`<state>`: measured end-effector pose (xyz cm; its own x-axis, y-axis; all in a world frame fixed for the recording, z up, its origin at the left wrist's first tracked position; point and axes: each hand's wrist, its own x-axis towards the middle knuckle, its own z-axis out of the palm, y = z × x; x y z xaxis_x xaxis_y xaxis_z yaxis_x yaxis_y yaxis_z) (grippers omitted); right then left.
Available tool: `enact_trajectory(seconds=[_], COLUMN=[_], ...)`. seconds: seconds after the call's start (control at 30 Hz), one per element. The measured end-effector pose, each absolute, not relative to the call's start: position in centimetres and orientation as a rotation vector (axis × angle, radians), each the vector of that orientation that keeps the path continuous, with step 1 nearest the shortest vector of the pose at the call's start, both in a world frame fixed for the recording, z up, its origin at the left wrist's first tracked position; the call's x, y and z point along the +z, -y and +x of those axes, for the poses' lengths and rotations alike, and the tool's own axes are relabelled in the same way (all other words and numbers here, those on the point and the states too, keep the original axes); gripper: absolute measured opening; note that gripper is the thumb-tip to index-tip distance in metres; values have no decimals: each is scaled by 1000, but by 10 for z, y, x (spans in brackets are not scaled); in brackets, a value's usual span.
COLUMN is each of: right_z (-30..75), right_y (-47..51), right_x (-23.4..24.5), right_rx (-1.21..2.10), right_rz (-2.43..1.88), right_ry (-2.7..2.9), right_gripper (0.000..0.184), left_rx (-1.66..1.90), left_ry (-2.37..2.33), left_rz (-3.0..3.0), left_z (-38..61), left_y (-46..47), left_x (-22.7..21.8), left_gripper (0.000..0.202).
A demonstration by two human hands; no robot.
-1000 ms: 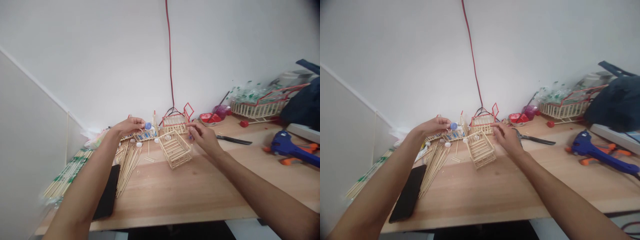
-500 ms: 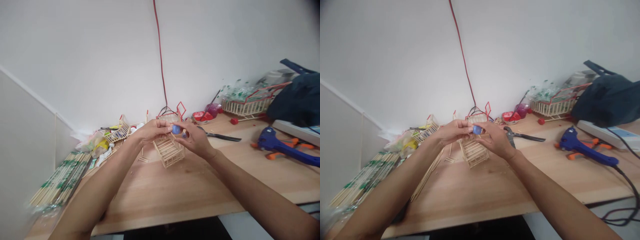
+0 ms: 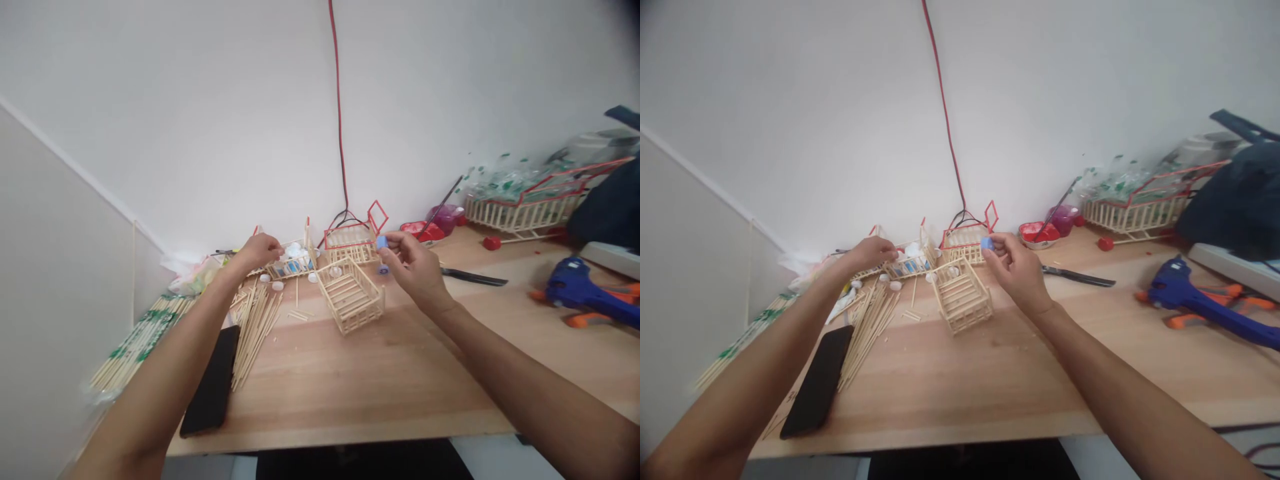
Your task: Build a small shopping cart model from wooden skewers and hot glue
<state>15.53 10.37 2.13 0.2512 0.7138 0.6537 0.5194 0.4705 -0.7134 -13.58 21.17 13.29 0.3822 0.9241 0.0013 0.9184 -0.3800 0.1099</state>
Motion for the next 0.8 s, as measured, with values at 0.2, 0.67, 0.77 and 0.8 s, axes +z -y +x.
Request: enact_trajectory(seconds=[0.2,0.67,0.77,0.8], right_z=[155,158,158,158], right_y=[-106,-111,-111,-111], right_x=[17,12,13,13], right_rx=[204,266,260,258], right_rz=[-1181,-1161,-1177,-1175], right_ry=[1435,1423,1428,1430], right_gripper=[32,30,30,30], left_rx=[-65,-256,-246,-246], left_ry=[-1679,-1572,-1604,-1612], left_rz=[2538,2357,2375,2379], left_z=[-141,-118,-114,-114], left_y=[-225,-265,-264,-263], left_x=[117,118,116,116], left_gripper=[17,21,15,14])
